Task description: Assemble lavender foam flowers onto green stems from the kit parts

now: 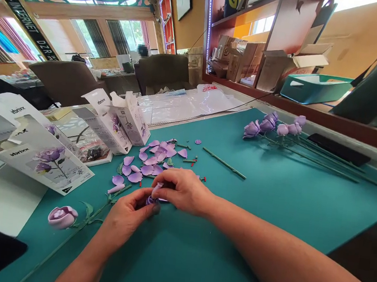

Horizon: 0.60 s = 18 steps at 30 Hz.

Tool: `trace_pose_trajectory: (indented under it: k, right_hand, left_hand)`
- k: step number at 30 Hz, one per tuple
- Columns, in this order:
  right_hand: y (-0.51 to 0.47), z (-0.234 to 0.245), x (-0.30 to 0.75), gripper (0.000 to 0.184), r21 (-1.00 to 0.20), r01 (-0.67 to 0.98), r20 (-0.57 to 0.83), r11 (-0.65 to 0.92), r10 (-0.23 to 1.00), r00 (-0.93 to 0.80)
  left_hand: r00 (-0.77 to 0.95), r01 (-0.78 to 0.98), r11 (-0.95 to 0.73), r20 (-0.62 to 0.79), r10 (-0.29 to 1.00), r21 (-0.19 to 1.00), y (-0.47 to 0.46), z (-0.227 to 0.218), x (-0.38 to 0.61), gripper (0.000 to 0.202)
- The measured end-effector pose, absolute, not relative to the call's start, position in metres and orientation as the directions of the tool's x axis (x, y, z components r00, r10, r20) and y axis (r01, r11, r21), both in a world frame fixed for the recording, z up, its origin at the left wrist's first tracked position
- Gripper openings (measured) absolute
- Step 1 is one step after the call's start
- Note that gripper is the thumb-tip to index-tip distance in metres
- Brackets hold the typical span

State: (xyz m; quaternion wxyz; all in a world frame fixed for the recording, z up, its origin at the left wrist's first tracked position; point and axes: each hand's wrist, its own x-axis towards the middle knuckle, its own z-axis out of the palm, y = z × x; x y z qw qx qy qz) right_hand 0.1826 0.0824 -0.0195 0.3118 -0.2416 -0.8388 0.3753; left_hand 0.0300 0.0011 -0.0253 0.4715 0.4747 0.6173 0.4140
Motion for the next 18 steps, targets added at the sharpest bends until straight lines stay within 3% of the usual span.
trace_pose_trajectory:
  k: [18]
  right_hand:
    - [0.0787, -0.0227, 0.1805, 0.003, -0.719, 0.247, 0.321, 0.65, 0.625, -0.711]
  left_hand:
    - [-0.154, 0.196, 0.238, -0.209, 0.966, 0.951, -0.001, -0.0239, 0.032, 0.033]
